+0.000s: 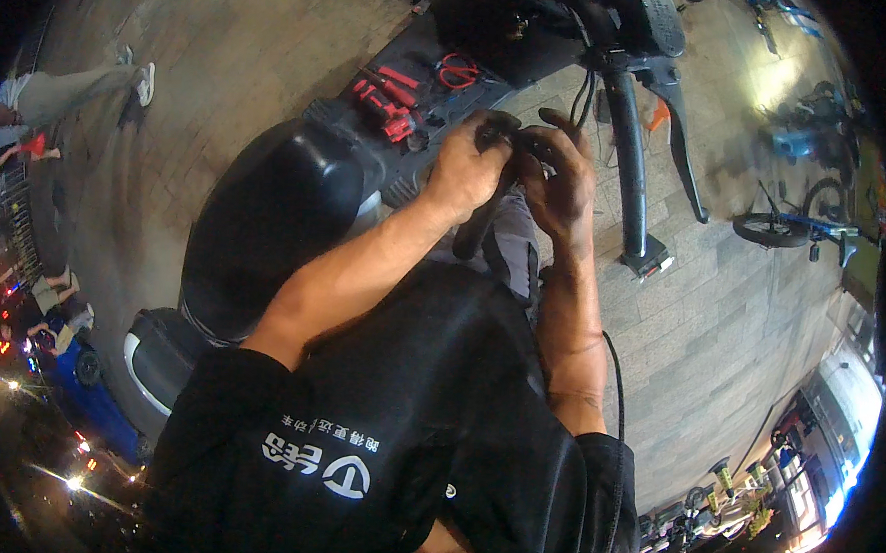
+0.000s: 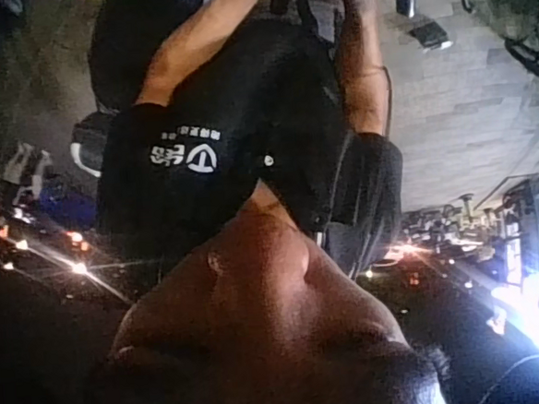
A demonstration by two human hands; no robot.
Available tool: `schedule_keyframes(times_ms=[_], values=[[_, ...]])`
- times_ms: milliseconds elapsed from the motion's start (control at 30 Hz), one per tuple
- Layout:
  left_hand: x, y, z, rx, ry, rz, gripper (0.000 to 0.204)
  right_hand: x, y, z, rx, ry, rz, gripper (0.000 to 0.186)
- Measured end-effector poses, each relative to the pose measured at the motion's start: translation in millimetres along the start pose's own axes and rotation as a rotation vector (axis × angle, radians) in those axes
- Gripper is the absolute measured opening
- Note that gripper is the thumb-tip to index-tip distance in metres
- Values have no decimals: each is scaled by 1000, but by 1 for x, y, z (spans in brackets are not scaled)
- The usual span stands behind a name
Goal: The person repairs an electric scooter's handlebar control unit. They use a hot glue gun to apply glue to wires, then use a screwdriver to tighten screws on the control housing. The scooter's display lights up during the process.
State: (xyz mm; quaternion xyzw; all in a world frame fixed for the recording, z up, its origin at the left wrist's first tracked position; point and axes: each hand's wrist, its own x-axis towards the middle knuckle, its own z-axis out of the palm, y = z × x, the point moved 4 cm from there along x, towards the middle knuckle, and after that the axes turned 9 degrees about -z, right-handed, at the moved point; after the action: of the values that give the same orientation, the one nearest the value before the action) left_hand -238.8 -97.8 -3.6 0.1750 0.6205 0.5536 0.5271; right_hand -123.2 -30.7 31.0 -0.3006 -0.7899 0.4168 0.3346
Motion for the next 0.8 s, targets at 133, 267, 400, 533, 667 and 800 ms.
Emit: schedule_keyframes(times_ms=[133,267,400,533,667,800], values=[[2,-1,-6,32,-61,2,29,5,2,-3,70,-132,-24,33],[-1,3,-4,-82,-110,-63,30,7,1,-8,-26,-184,-78,32],[-4,10,-3,-34,-137,-50,30,11,-7,-9,-83,-218,-50,33],[-2,7,-2,-47,-124,-72,30,6,-3,-5,-127,-177,-114,31],[1,2,-3,-57,-126,-44,28,7,-4,-5,-104,-165,-112,28],[4,-2,-3,-38,-63,11,24,3,0,-4,-109,-120,-86,30]])
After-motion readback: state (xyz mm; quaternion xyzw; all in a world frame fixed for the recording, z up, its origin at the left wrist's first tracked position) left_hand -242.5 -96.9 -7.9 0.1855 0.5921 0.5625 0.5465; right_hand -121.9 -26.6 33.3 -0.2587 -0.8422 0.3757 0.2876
